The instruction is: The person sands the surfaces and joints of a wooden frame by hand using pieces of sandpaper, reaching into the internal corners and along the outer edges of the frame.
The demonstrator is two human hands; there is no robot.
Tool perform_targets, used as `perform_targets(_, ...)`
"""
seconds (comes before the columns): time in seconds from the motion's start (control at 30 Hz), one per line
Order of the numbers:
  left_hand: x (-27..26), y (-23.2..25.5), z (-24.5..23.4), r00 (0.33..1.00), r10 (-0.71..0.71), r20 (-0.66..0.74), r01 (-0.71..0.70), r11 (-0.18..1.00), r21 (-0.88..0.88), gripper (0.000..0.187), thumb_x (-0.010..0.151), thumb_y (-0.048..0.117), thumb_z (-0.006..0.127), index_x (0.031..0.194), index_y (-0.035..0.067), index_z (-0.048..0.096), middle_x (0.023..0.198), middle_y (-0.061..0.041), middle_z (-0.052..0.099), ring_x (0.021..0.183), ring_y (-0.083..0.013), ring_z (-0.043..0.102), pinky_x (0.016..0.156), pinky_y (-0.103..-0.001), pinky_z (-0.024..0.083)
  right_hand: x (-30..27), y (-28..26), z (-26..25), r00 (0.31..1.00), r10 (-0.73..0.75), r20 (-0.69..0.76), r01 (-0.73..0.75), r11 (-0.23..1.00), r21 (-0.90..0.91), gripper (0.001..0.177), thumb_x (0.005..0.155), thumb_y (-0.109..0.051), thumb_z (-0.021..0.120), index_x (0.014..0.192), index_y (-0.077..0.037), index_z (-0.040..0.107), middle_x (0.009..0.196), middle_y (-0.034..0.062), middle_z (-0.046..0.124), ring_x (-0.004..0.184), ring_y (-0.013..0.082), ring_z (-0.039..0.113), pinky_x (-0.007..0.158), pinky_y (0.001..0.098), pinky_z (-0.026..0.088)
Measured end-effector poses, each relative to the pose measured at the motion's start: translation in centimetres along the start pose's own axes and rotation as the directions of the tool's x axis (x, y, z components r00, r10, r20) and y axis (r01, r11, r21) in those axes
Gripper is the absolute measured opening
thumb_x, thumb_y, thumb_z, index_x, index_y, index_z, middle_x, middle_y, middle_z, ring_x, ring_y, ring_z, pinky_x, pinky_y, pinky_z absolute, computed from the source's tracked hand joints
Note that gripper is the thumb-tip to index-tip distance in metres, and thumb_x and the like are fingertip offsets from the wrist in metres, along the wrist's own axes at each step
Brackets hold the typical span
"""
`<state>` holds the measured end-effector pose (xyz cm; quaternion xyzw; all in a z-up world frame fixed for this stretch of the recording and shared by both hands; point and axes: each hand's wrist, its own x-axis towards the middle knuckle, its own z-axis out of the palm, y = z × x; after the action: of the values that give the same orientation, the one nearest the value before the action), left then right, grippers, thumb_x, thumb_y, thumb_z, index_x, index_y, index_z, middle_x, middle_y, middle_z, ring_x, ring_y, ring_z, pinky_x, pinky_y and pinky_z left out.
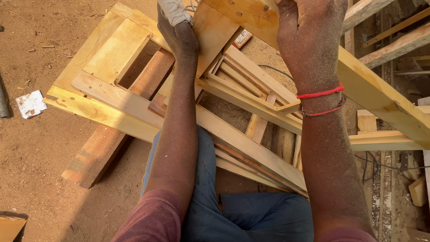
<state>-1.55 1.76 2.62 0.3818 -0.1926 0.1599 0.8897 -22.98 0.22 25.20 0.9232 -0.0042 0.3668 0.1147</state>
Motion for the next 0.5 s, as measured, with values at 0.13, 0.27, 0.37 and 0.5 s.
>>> perform_targets(0.13,-0.6,-1.4,0.0,1.000,0.016,-0.011,-0.015,0.999,0.043,0.036,0.106,0.025,0.039,0.113,-0.004,0.058,0.087,-0.018,0.064,0.077,-0.0289,0.059,0.076,-0.042,0.052,0.7,-2.6,1.1,1.000,-0.020,0.021,0.022,0.997,-0.081,0.010,0.098,0.007,0.075,0.107,0.003,0.076,0.095,0.0192,0.067,0.090,0.0374,0.064,0.080,0.0504,0.050)
perform_targets(0.27,-1.1,-2.1,-0.2,0.999,0.009,-0.038,-0.003,0.988,0.155,0.035,0.104,0.025,0.041,0.114,-0.003,0.059,0.090,-0.020,0.064,0.080,-0.0351,0.058,0.079,-0.043,0.051,-0.1,-4.9,-1.4,0.994,-0.039,0.099,0.046,0.997,-0.063,0.022,0.093,0.010,0.068,0.114,0.006,0.072,0.108,0.0230,0.066,0.103,0.0376,0.064,0.086,0.0461,0.051)
perform_targets(0.37,-0.7,-0.9,0.0,0.999,-0.027,-0.035,0.029,0.997,0.065,0.036,0.106,0.025,0.040,0.116,-0.003,0.060,0.099,-0.022,0.069,0.090,-0.0377,0.067,0.087,-0.044,0.054,0.8,-4.3,-5.0,0.974,-0.040,0.222,0.034,0.999,0.031,0.022,0.100,0.008,0.065,0.121,0.005,0.071,0.111,0.0213,0.066,0.104,0.0342,0.064,0.089,0.0433,0.052)
perform_targets(0.5,-1.5,-1.1,0.2,0.961,0.261,-0.095,-0.196,0.880,0.433,0.037,0.113,0.020,0.042,0.131,-0.012,0.048,0.115,-0.033,0.059,0.103,-0.0470,0.058,0.094,-0.050,0.045,1.0,-1.6,-8.0,0.970,0.037,0.239,0.030,0.962,-0.273,0.015,0.103,-0.005,0.073,0.114,0.006,0.072,0.101,0.0216,0.067,0.095,0.0345,0.067,0.078,0.0421,0.053)
